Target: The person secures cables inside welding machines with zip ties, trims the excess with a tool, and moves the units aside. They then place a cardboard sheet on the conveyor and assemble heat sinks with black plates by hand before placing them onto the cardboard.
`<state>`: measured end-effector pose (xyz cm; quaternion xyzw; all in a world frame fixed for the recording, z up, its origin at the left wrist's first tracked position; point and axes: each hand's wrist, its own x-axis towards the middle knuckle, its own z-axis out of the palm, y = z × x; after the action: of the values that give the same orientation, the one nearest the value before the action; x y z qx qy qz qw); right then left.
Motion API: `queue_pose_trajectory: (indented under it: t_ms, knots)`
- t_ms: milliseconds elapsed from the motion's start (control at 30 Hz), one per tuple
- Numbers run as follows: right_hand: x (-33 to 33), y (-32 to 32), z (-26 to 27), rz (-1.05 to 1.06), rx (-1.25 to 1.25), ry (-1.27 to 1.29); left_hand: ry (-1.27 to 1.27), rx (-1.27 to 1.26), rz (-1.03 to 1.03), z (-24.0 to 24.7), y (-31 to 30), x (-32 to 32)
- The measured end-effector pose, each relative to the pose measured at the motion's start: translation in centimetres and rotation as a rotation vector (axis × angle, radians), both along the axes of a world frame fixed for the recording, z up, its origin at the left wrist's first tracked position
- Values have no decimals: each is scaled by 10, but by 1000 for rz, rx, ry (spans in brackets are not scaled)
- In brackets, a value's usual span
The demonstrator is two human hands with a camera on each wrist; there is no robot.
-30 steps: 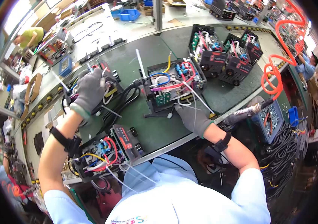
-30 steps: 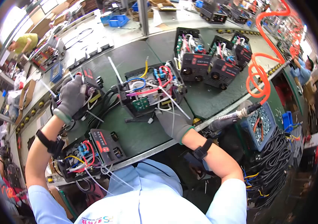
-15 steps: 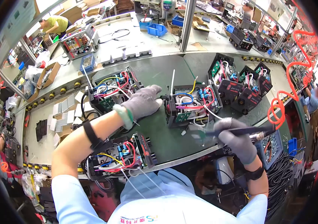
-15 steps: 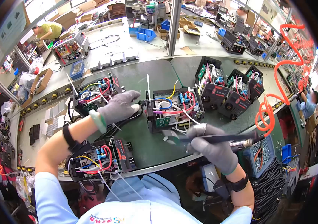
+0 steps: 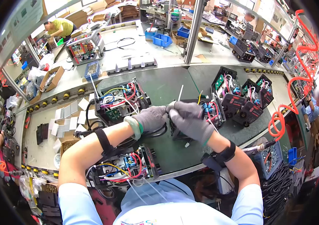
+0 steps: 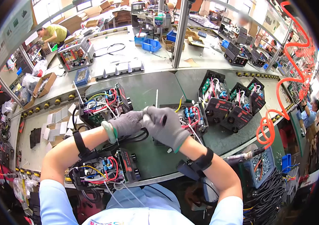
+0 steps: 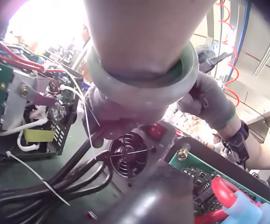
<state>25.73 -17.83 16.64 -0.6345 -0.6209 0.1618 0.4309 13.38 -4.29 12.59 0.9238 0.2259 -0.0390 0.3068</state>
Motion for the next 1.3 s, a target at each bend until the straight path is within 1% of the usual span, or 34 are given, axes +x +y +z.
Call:
queue_pose_trajectory:
  t_ms: [33, 100, 133, 167, 200, 233, 300, 333, 367, 433, 567, 600, 700, 733, 767, 833, 867, 900, 967, 1000, 1033, 1100, 1133, 1167, 1200, 1233, 1267, 1300]
  knots:
    - [-6, -5, 6, -55, -128, 89, -22, -86, -23, 4, 1, 0]
    - [-7, -5, 1, -67, -47, -65, -35, -38, -34, 0, 4, 0]
    - [-8, -6, 0, -61, -53, -63, -120, 65, -134, -10, 8, 0]
    - [-10, -7, 1, -79, 14, -76, -203, 166, -235, -18, 11, -1]
    - [-11, -9, 2, -97, 82, -91, -219, 174, -238, -17, 10, -1]
    - [-12, -10, 2, -90, 73, -91, -219, 166, -231, -15, 8, -1]
    - [-15, -13, 1, -137, 173, -98, -69, 26, -50, -9, 4, 1]
    - [-14, -15, -1, -148, 179, -230, -83, 48, -59, -10, 4, 1]
    - [-16, -18, -1, -141, 174, -230, -83, 43, -53, -9, 4, 1]
    - [-19, -21, 3, -114, 296, -210, -77, 76, -85, -6, 3, -1]
    - [-14, -9, -2, -159, 244, -220, -67, 127, -140, -10, 4, 0]
    - [-13, -6, -3, -134, 255, -207, -30, 72, -51, -1, -1, 1]
    - [-9, -2, -9, -96, 192, -235, 17, 105, -57, 6, -2, 1]
    - [-8, 0, -22, -70, 132, -295, 16, 173, -135, 3, -1, 3]
    - [-11, -3, -29, -72, 190, -348, 19, 176, -146, 3, 0, 3]
    - [-10, -7, -32, -55, 198, -393, 24, 187, -155, 6, 1, 0]
    - [-14, -11, -36, -63, 200, -389, -84, 147, -142, -5, 6, 0]
    - [-19, -19, -42, -69, 185, -488, -83, -30, -107, -12, 14, 5]
    - [-25, -40, -58, -53, 177, -712, -167, -163, -292, -27, 36, 7]
    - [-32, -56, -75, -68, 152, -668, 135, -395, -124, 9, 28, 8]
    - [-41, -70, -94, -81, 126, -621, 210, -577, -64, 13, 30, 9]
    - [-46, -88, -132, -44, 34, -684, 254, -740, -66, 14, 36, 19]
    - [-42, -92, -141, -39, -219, -751, 255, -738, -77, 15, 34, 24]
    - [-39, -95, -144, -54, -222, -748, 263, -686, -81, 17, 31, 27]
    - [-34, -91, -141, -13, -297, -720, 263, -628, -82, 19, 30, 31]
    - [-30, -88, -137, 35, -374, -685, 217, -471, -81, 9, 26, 35]
    - [-32, -83, -130, 85, -495, -642, 184, -413, -78, -1, 23, 34]
    - [-29, -77, -100, 80, -489, -642, 141, -350, -69, 1, 19, 34]
